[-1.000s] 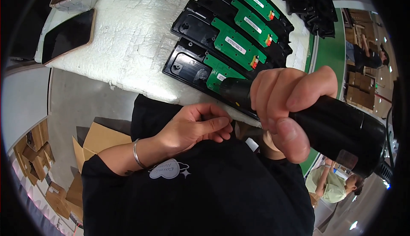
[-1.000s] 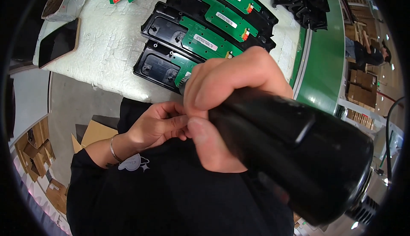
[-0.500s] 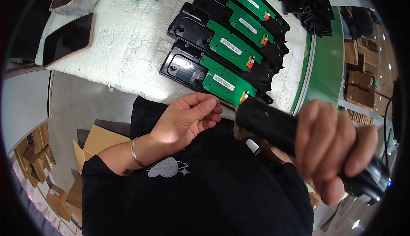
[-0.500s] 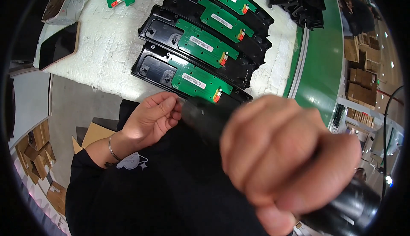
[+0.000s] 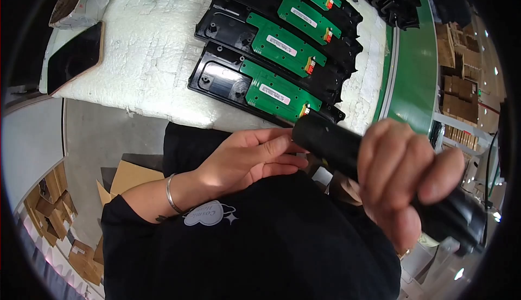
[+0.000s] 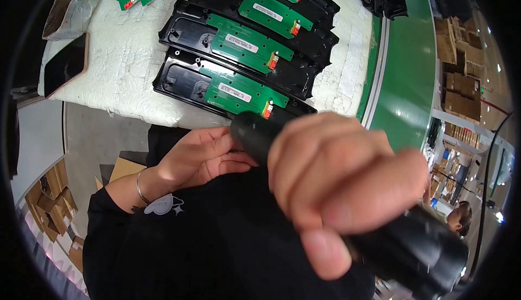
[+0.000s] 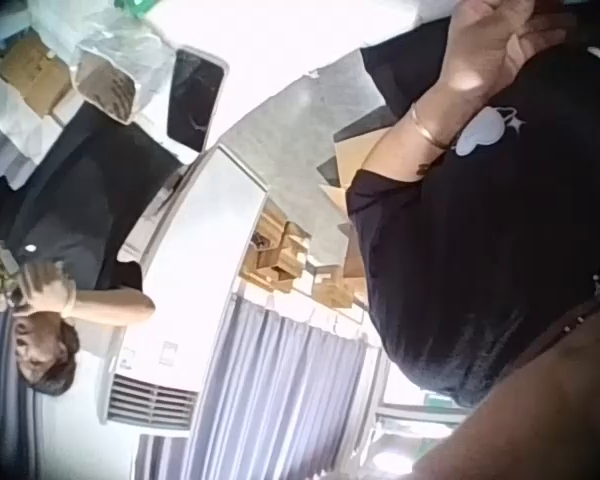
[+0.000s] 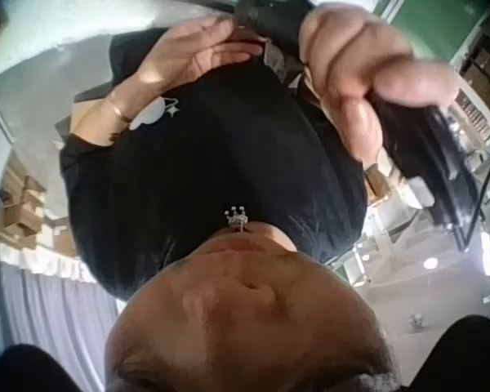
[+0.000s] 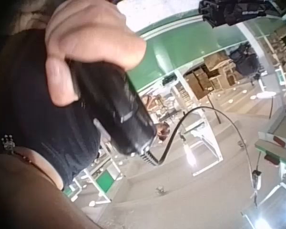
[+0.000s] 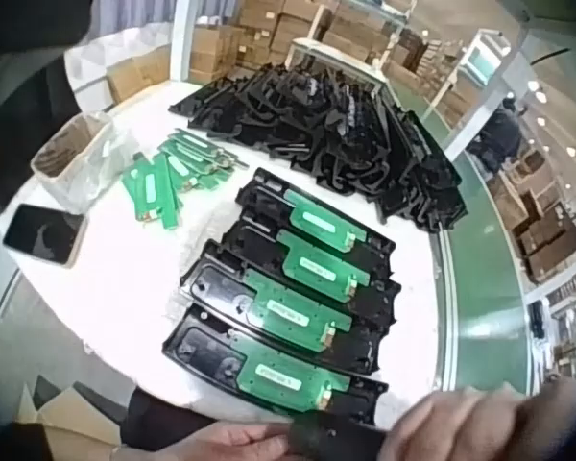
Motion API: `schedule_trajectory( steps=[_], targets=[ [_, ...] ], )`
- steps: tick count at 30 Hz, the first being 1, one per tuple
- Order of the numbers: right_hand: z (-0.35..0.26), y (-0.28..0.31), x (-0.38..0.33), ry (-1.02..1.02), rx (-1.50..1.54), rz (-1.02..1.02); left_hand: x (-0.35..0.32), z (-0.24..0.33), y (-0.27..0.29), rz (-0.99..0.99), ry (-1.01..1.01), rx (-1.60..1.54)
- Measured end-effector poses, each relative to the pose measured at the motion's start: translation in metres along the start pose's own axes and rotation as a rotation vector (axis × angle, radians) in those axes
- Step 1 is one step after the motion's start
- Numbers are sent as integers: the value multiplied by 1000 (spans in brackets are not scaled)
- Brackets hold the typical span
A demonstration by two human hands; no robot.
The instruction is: Assemble toner cartridge components by attaching circuit boards and driving screws using an electric screwdriver.
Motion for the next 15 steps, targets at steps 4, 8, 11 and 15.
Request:
schedule_trajectory(
  steps=[4, 8, 11, 15],
  targets=[
    [17, 2, -10, -46, -39, 79, 0, -2, 4, -13, 73, 60],
    [24, 4, -13, -54, -21, 55, -6, -4, 8, 65, 15, 123],
    [24, 4, -11, -74, -29, 59, -7, 1, 9, 53, 50, 156],
    [25, -1, -6, -92, -32, 71, -5, 1, 13, 104, 9, 204]
  ],
)
Point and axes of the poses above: each hand's wrist, its own x-axis towards the middle knuckle, its own y-axis out of the back of the hand, z = x × y, the point moved 1 cm from there along x, towards the middle knuckle, and after that the axes turned 15 degrees about y, right-handed, at the moved point
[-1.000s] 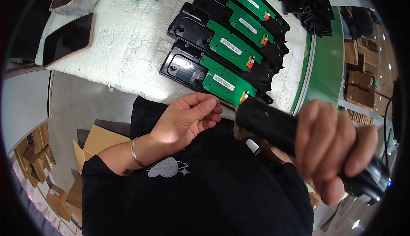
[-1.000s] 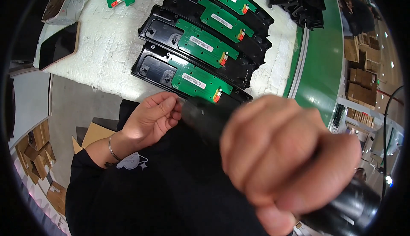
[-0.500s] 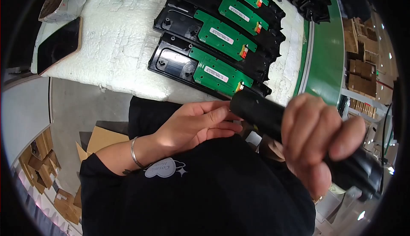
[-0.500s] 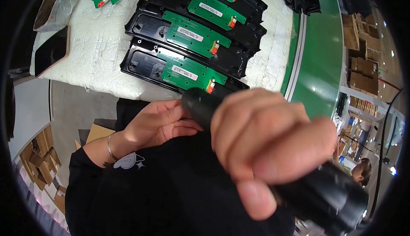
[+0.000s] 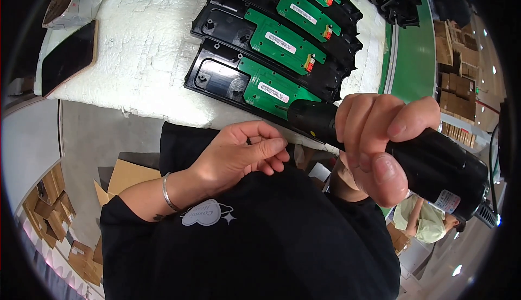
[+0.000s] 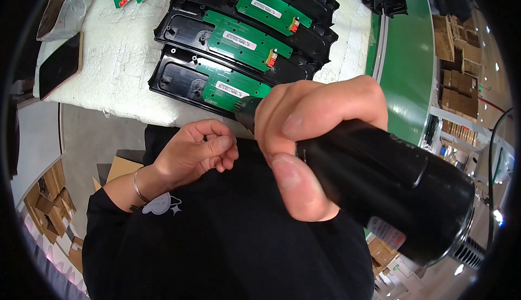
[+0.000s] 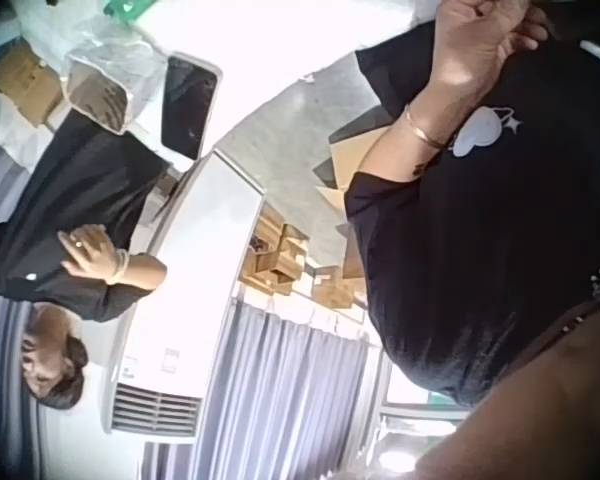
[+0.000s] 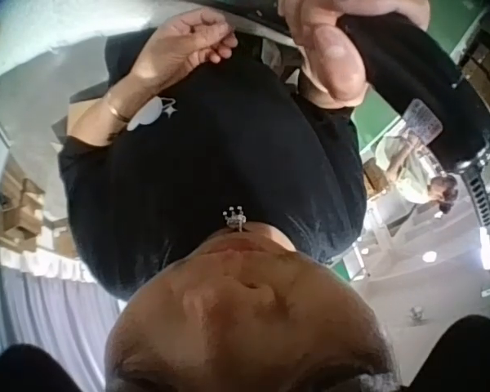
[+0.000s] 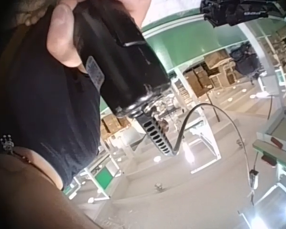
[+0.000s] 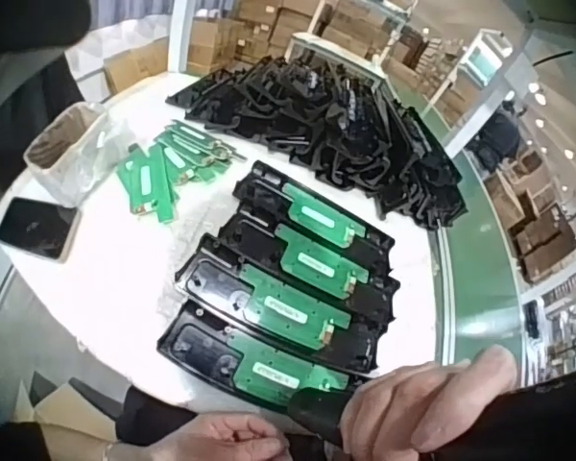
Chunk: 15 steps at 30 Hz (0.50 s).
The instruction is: Assemble toner cartridge components by attaching circuit boards and driving screws using an electric screwdriver.
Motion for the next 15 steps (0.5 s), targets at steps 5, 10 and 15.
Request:
schedule_trajectory(
  steps=[5, 10, 15],
  targets=[
    [5, -3, 11, -83, -10, -62, 0, 3, 1, 105, -11, -158],
    [3, -6, 13, -131, 13, -98, 1, -1, 8, 19, -56, -265],
    [-2, 3, 6, -17, 56, -127, 4, -2, 3, -18, -75, -305]
  ],
)
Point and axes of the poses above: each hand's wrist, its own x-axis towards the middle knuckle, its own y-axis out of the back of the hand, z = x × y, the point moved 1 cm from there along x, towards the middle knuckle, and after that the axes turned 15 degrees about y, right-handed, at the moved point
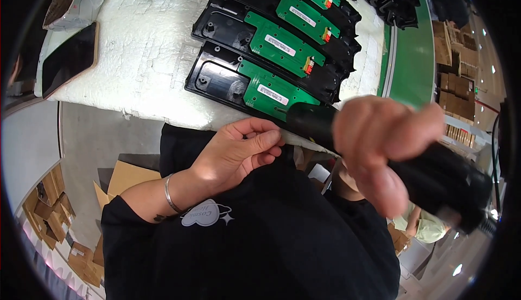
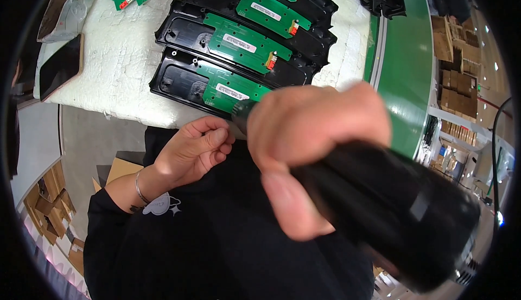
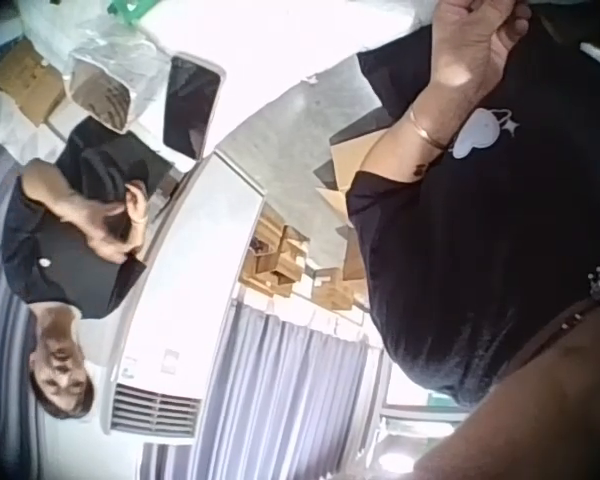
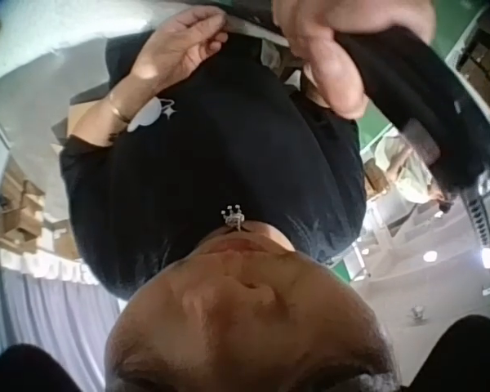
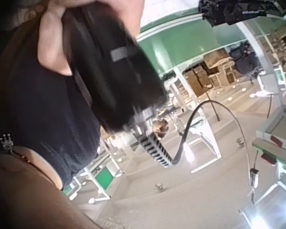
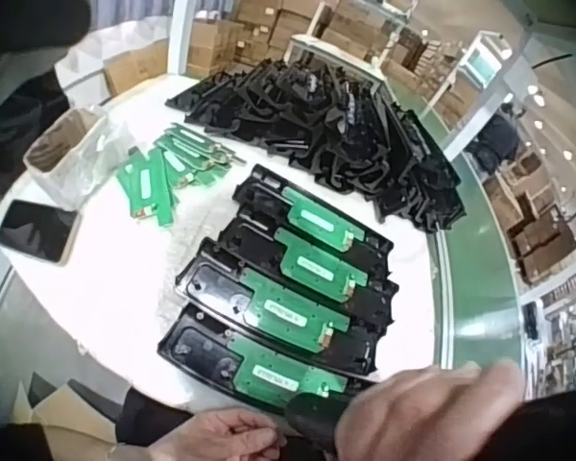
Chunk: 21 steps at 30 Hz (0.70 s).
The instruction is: Assemble toner cartridge components by attaching circuit boards and driving screws using an electric screwdriver.
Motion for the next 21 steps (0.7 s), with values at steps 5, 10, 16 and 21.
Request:
schedule_trajectory(
  steps=[5, 10, 16, 21],
  targets=[
    [-34, 3, 7, 350, 166, -29, 8, -1, -3, -6, 18, -28],
    [-49, 2, -5, 256, 73, -3, 14, 0, -10, -52, 46, 25],
    [-47, 4, -17, 326, 46, 114, 20, -2, -12, -41, 57, 28],
    [-48, 3, -20, 322, 32, 148, 24, -3, -14, -36, 76, 58]
  ],
)
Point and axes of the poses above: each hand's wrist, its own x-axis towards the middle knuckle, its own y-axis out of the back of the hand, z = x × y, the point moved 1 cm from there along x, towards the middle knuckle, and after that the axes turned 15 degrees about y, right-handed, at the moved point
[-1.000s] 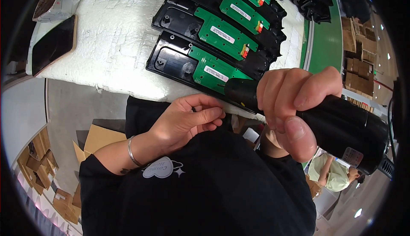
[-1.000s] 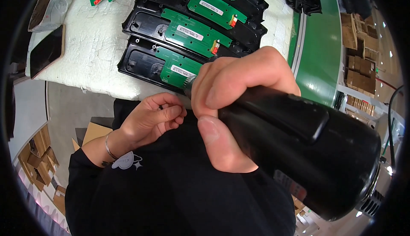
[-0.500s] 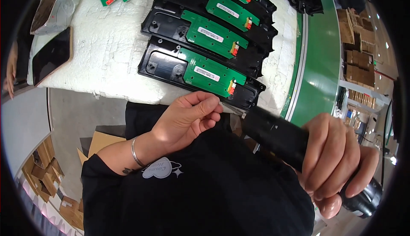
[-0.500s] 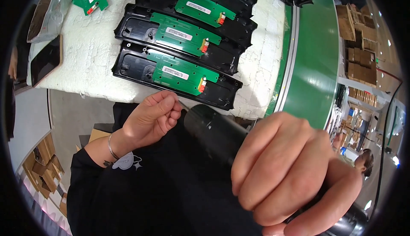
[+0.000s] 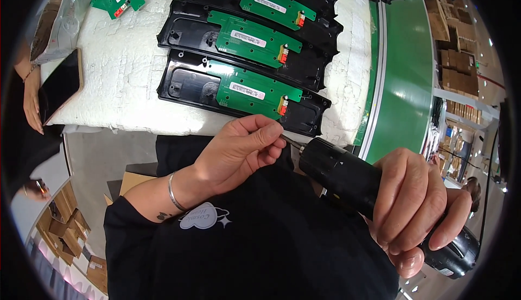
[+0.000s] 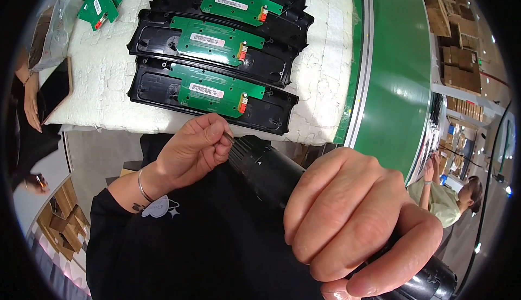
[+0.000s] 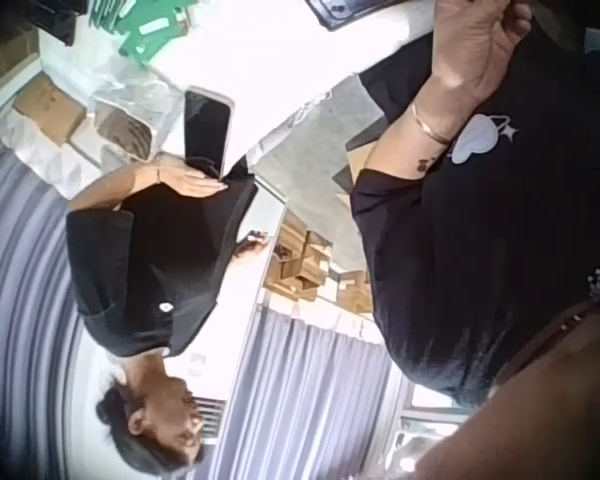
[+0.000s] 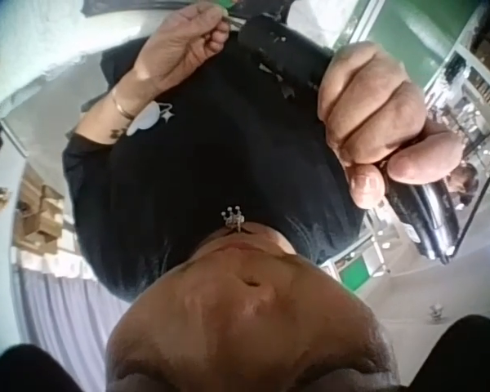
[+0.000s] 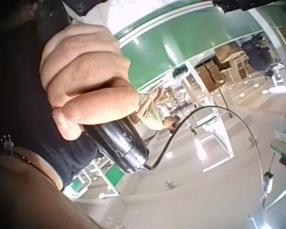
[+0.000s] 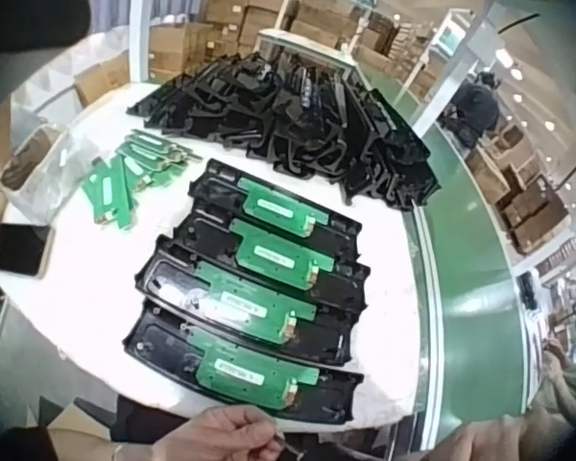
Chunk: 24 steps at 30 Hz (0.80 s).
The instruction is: Assemble toner cartridge components by attaching circuit boards and driving screws using an electric screwdriver.
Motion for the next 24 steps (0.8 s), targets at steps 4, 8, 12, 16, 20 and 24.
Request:
schedule_trajectory(
  steps=[4, 8, 12, 16, 20, 24],
  targets=[
    [1, 1, -2, 39, 23, 48, 1, 1, 3, -83, 28, 12],
    [-1, 11, -1, -45, -12, -15, 3, -3, -7, -39, 36, 83],
    [15, 15, -16, -180, -213, 42, 4, -14, -14, 15, 177, -73],
    [29, 19, -24, -192, -159, 95, -6, -10, -6, 54, 118, 166],
    [31, 16, -23, -216, -194, 117, -8, -4, -6, 57, 143, 296],
    [31, 11, -18, -295, -194, 77, -11, -3, -6, 34, 178, 307]
  ],
)
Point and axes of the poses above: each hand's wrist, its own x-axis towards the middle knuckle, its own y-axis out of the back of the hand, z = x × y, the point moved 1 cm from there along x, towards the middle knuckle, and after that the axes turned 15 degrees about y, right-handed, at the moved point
